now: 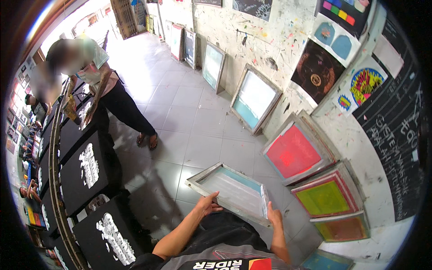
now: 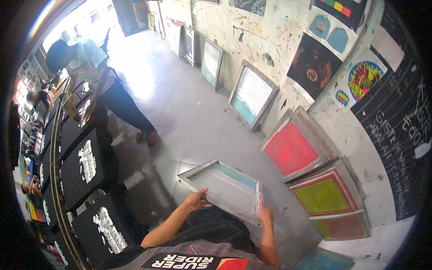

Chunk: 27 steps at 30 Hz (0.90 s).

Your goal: The person performs screen printing by pulling a squeegee across a screen to transfer ink onto black t-shirts laid out on a table. After printing, the person lifts the screen, moves it to another shirt, and repeats the process. The person also carries the screen to a nearby area and places it against a wall.

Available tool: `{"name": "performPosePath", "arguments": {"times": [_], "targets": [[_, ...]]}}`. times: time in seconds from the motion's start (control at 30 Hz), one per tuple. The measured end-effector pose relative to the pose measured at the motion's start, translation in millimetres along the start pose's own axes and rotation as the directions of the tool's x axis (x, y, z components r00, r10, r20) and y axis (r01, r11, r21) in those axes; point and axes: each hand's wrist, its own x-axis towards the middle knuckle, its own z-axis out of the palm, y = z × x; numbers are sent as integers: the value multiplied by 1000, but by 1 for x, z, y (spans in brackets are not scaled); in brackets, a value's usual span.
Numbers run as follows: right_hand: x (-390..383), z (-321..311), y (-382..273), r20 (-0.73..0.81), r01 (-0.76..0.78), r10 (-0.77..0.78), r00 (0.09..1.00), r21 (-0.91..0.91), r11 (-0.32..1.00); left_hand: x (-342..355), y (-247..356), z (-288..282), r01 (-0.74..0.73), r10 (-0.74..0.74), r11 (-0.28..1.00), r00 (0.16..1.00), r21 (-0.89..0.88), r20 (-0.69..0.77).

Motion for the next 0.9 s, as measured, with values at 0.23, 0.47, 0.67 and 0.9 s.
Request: {"name": "performPosePath", "arguments": {"times": [0.23,0.47,0.67,0.9], "targets": [[69,-37,-110,64,-8,11,998,-41,999,81,76,53,-90,94,995,992,46,-84],[39,-57,-254,-425,674,-667,612,-161,721,153,177,108,-205,219,970,971,134,-99],[63,-51,-350,-80,842,-917,390,-372,391,223,240,157,-169,213,963,955,209,-208],[163,-53,-446,-114,835,-932,343,-418,358,290,319,205,-124,163,974,966,192,-200]]}}
